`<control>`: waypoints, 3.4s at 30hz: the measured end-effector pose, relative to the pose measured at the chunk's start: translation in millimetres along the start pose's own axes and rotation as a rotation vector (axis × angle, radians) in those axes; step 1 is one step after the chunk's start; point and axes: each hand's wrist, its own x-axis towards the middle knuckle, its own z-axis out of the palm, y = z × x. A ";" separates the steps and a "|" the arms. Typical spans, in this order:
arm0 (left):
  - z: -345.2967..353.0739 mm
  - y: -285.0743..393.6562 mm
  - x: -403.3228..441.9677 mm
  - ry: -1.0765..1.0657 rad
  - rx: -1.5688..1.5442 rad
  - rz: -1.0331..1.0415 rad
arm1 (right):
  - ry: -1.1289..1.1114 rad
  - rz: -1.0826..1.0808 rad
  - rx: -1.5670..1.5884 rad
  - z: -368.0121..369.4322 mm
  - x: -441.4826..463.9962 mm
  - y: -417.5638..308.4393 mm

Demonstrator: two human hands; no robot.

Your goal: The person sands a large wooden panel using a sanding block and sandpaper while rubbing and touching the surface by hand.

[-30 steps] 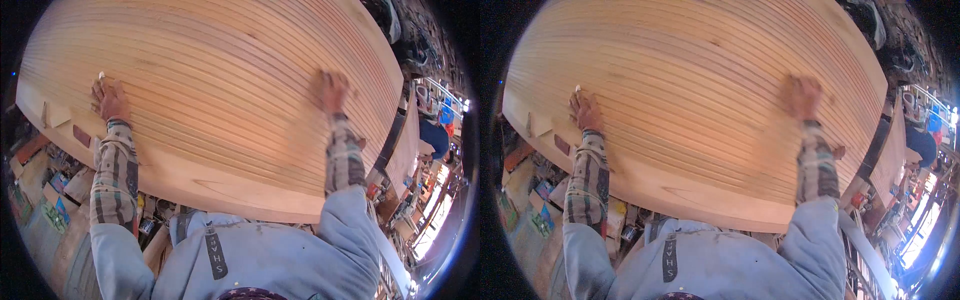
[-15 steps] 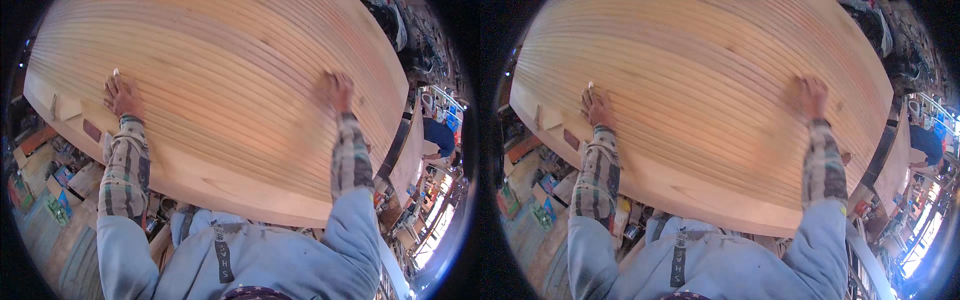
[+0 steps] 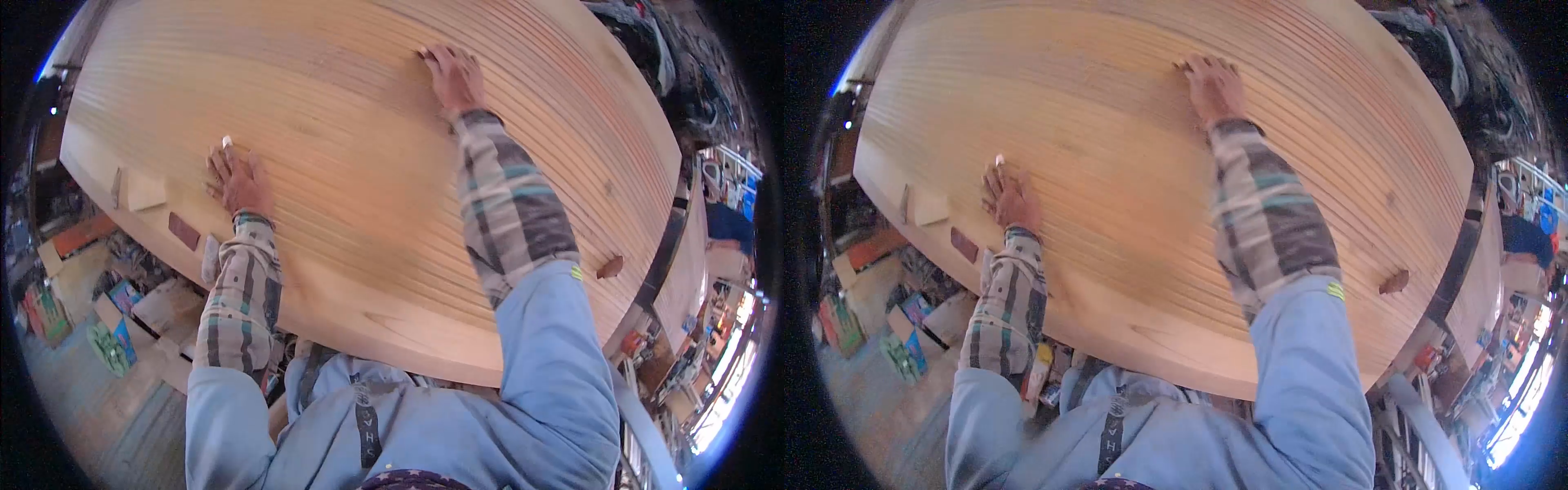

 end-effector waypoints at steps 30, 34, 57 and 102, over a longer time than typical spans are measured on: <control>-24.7 -8.5 -11.0 -0.105 -0.276 0.167 | -0.020 -0.031 0.085 143.4 171.9 -190.4; -15.4 -11.5 -9.7 -0.036 -0.303 0.171 | -0.056 0.006 -0.014 50.3 62.4 -57.9; -37.7 4.6 -2.9 -0.099 -0.307 0.125 | -0.092 -0.174 0.122 143.2 166.4 -150.0; -33.6 1.0 -4.5 -0.094 -0.328 0.169 | -0.053 -0.248 -0.078 194.8 231.0 -195.0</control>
